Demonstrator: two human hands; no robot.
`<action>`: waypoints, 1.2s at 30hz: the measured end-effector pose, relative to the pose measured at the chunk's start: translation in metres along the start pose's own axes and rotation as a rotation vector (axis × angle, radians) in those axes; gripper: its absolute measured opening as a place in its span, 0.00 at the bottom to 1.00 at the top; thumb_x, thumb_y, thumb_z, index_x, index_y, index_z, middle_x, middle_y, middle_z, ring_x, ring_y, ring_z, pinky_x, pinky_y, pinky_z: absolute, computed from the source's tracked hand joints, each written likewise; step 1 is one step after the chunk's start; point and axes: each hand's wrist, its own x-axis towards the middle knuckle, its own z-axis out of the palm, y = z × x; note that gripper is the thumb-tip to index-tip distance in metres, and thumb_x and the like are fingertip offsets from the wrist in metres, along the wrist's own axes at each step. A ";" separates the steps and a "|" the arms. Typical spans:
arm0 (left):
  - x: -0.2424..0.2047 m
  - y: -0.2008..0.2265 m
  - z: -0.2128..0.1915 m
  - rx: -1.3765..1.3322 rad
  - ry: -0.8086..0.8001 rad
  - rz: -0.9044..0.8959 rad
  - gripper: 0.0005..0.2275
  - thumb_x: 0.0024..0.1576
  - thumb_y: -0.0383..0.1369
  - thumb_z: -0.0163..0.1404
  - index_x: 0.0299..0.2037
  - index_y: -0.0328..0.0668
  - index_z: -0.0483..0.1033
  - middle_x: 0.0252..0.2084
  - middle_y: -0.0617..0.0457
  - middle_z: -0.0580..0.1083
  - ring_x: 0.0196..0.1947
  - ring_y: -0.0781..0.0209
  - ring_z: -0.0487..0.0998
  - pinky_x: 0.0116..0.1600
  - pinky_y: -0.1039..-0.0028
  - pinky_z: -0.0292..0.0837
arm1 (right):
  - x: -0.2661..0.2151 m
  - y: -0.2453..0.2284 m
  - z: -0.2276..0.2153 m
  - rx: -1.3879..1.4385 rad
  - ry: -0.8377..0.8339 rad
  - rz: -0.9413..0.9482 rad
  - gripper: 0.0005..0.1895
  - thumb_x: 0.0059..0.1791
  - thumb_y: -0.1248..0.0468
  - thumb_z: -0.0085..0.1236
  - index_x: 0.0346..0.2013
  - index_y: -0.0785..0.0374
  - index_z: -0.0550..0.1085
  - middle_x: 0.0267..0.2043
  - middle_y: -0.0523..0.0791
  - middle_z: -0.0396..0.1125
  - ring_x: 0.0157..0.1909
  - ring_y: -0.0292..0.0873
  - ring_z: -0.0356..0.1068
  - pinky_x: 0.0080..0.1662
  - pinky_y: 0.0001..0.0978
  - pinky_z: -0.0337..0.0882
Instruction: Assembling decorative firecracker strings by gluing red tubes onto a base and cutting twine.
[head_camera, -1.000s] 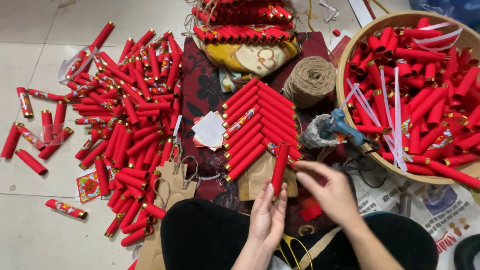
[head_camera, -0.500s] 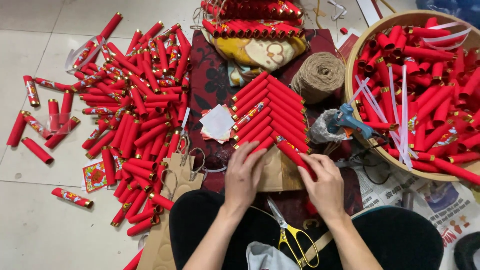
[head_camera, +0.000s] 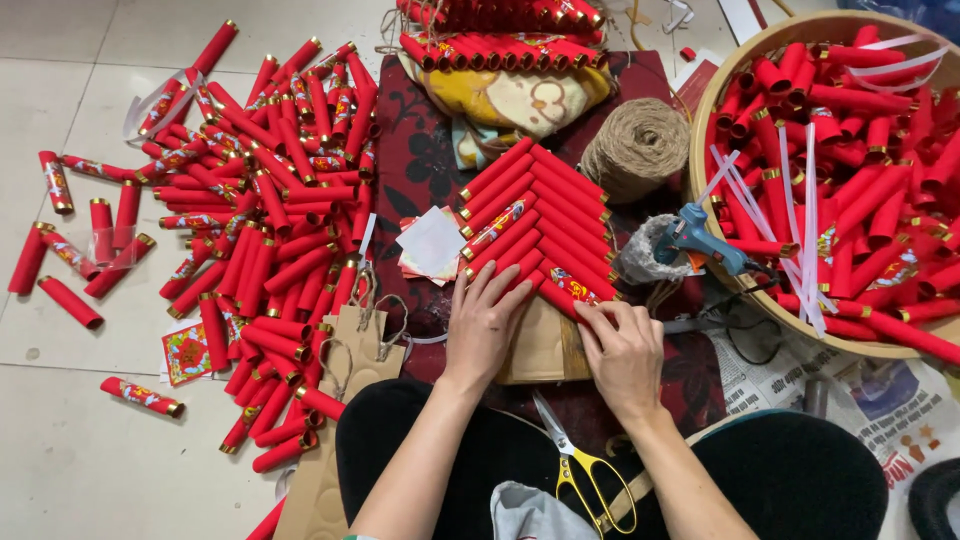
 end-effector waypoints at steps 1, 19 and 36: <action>0.000 -0.002 0.002 -0.002 -0.001 0.002 0.09 0.51 0.38 0.43 0.40 0.57 0.71 0.46 0.60 0.68 0.52 0.56 0.62 0.58 0.59 0.47 | -0.001 0.001 0.001 -0.002 0.000 0.002 0.11 0.38 0.60 0.54 0.34 0.44 0.71 0.31 0.34 0.60 0.36 0.36 0.59 0.37 0.26 0.58; 0.001 -0.004 0.003 0.052 0.022 0.021 0.09 0.50 0.38 0.45 0.40 0.60 0.71 0.47 0.61 0.67 0.52 0.58 0.62 0.58 0.60 0.48 | 0.007 -0.003 0.007 0.241 0.020 0.034 0.12 0.37 0.62 0.56 0.35 0.52 0.71 0.43 0.40 0.59 0.51 0.43 0.57 0.55 0.42 0.50; -0.038 -0.294 -0.023 0.629 -0.193 -0.399 0.10 0.43 0.34 0.46 0.32 0.37 0.69 0.29 0.45 0.69 0.28 0.44 0.68 0.24 0.57 0.65 | 0.112 0.102 -0.058 -0.379 -0.872 0.543 0.28 0.43 0.38 0.30 0.48 0.46 0.66 0.47 0.48 0.65 0.50 0.55 0.62 0.45 0.48 0.65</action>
